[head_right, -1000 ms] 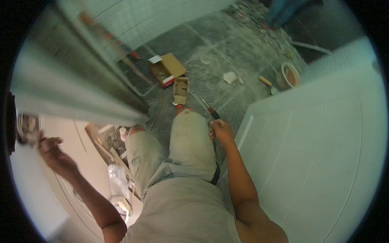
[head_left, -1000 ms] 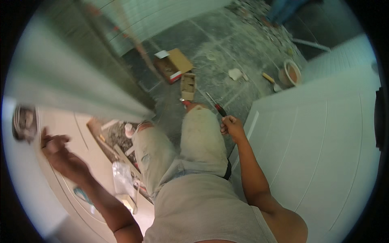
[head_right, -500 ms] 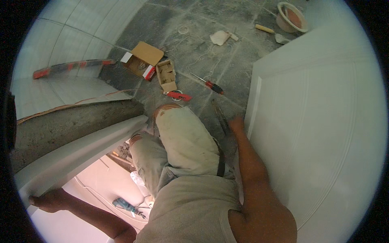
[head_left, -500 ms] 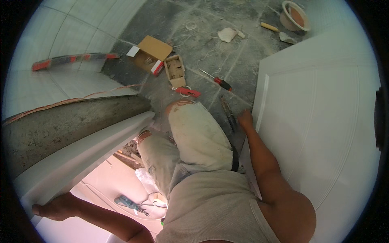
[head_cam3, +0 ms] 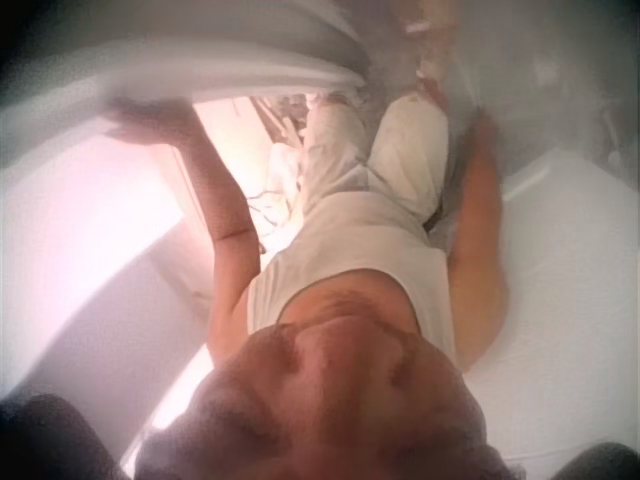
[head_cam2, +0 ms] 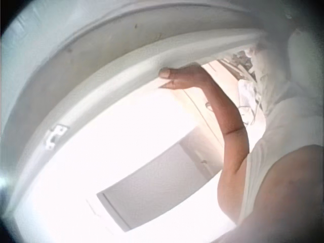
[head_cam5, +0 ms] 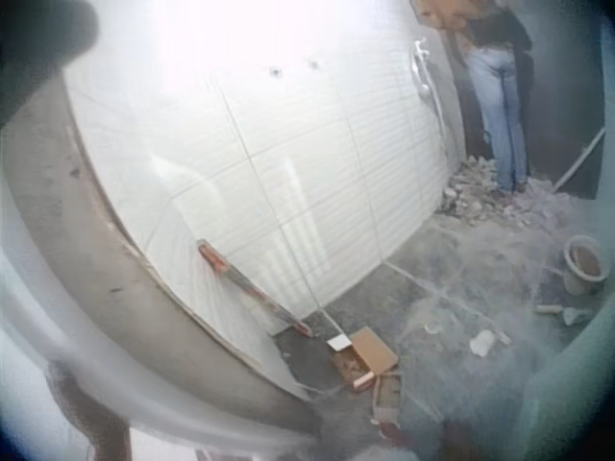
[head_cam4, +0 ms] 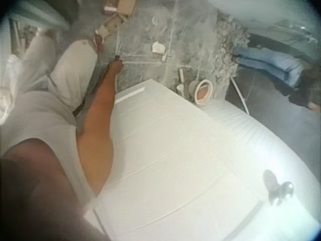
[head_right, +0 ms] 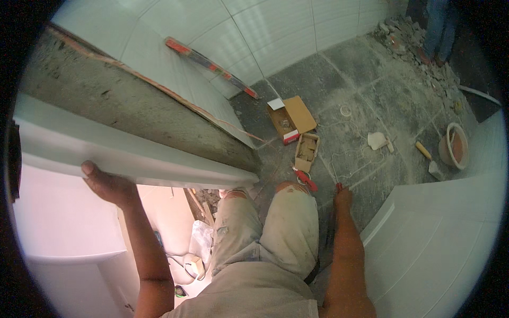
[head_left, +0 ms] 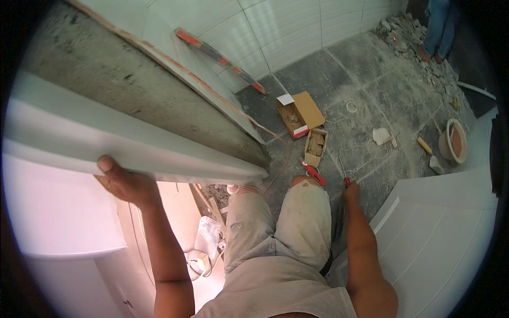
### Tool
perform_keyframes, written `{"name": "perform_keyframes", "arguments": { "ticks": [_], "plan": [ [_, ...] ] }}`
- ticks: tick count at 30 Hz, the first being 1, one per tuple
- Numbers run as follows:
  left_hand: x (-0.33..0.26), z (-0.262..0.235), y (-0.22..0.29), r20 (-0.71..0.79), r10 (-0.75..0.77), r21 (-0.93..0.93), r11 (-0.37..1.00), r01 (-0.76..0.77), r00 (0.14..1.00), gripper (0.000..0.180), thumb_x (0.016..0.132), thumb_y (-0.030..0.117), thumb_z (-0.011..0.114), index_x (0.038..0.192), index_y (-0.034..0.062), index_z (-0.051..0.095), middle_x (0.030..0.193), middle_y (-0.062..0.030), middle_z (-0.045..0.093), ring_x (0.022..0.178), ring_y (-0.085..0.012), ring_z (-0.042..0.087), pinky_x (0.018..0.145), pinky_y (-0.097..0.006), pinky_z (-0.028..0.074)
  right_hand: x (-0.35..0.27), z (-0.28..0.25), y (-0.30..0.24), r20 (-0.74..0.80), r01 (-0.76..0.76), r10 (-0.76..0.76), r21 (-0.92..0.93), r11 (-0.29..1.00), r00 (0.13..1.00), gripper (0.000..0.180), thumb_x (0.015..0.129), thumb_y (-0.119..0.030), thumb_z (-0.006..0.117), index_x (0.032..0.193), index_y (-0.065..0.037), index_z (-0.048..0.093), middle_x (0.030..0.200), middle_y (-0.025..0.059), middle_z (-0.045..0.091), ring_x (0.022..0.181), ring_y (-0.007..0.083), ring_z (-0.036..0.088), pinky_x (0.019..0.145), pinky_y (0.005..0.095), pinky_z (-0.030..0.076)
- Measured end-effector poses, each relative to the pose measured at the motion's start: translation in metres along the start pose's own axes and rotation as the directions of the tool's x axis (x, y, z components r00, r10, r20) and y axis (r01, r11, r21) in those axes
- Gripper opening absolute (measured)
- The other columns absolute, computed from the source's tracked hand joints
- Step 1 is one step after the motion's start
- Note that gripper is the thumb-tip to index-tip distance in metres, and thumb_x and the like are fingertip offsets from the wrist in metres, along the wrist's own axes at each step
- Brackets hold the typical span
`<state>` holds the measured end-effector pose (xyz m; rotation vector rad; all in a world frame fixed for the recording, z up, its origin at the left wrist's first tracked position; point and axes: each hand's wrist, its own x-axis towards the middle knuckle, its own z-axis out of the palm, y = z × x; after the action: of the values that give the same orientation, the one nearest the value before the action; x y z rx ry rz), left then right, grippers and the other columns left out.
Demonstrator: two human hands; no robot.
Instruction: The person uses a utility knife to cut a rectangular recess into a white door frame, then fits a metal strike plate into the recess. They insert screws and use a screwdriver to secure the plate to the frame.
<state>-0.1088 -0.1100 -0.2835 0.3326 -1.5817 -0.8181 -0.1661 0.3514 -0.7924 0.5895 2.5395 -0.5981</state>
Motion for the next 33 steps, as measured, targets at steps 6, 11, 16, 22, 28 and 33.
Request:
{"name": "perform_keyframes", "arguments": {
  "ticks": [6,11,16,22,28,33],
  "plan": [
    [-0.005,0.003,-0.002,0.052,-0.009,-0.119,0.993,0.015,0.999,0.083,0.094,0.062,0.062,0.139,-0.0038,0.042,0.130,-0.0154,0.052,0.117,-0.0251,0.054,0.102,-0.038,0.042,-0.091,-0.072,-0.044,-0.205,0.305,-0.227,0.596,0.743,0.952,0.049,0.084,-0.009,0.071,0.130,-0.001,0.057,0.114,0.0182,0.065,0.106,0.0317,0.065,0.096,0.0408,0.048],
    [-0.005,-0.012,-0.004,0.162,-0.208,-0.397,0.881,0.257,0.965,0.052,0.103,0.043,0.052,0.133,-0.0004,0.048,0.108,-0.0063,0.054,0.096,-0.0155,0.055,0.084,-0.030,0.046,-0.195,-0.158,-0.128,-0.349,0.529,-0.429,0.730,0.433,0.833,0.045,0.081,-0.002,0.066,0.125,0.000,0.055,0.111,0.0076,0.061,0.100,0.0152,0.058,0.093,0.0305,0.046],
    [-0.085,-0.084,-0.032,0.457,-0.540,-0.258,0.680,0.687,0.707,0.036,0.101,0.023,0.054,0.129,0.0007,0.052,0.088,-0.0024,0.052,0.073,-0.0123,0.050,0.065,-0.026,0.044,-0.258,-0.203,-0.165,-0.329,0.619,-0.692,0.755,0.215,0.642,0.043,0.079,-0.003,0.069,0.120,-0.002,0.054,0.110,0.0116,0.062,0.102,0.0177,0.062,0.095,0.0339,0.047],
    [-0.165,-0.107,-0.035,0.680,-0.711,-0.091,0.165,0.982,0.182,0.024,0.102,0.013,0.057,0.120,-0.0023,0.055,0.121,-0.0172,0.067,0.108,-0.0237,0.068,0.095,-0.036,0.056,-0.303,-0.204,-0.173,-0.210,0.657,-0.859,0.732,0.179,0.467,0.044,0.079,-0.003,0.072,0.120,-0.001,0.055,0.104,0.0088,0.066,0.095,0.0167,0.064,0.092,0.0325,0.049],
    [-0.166,-0.101,-0.046,0.623,-0.756,-0.183,0.109,0.977,0.201,0.033,0.101,0.011,0.061,0.127,-0.0087,0.059,0.119,-0.0171,0.066,0.107,-0.0238,0.068,0.100,-0.037,0.056,-0.334,-0.201,-0.177,-0.031,0.606,-0.890,0.743,0.284,0.455,0.045,0.080,-0.003,0.073,0.121,-0.001,0.055,0.102,0.0088,0.067,0.095,0.0160,0.064,0.090,0.0317,0.050],
    [-0.152,-0.092,-0.037,0.659,-0.736,-0.371,-0.141,0.918,0.154,0.030,0.099,0.014,0.066,0.124,-0.0008,0.061,0.110,-0.0123,0.069,0.103,-0.0244,0.069,0.096,-0.038,0.058,-0.339,-0.199,-0.181,-0.038,0.695,-0.904,0.654,0.299,0.426,0.045,0.080,-0.005,0.074,0.122,-0.002,0.056,0.101,0.0072,0.066,0.092,0.0138,0.062,0.088,0.0295,0.049]
  ]
}}
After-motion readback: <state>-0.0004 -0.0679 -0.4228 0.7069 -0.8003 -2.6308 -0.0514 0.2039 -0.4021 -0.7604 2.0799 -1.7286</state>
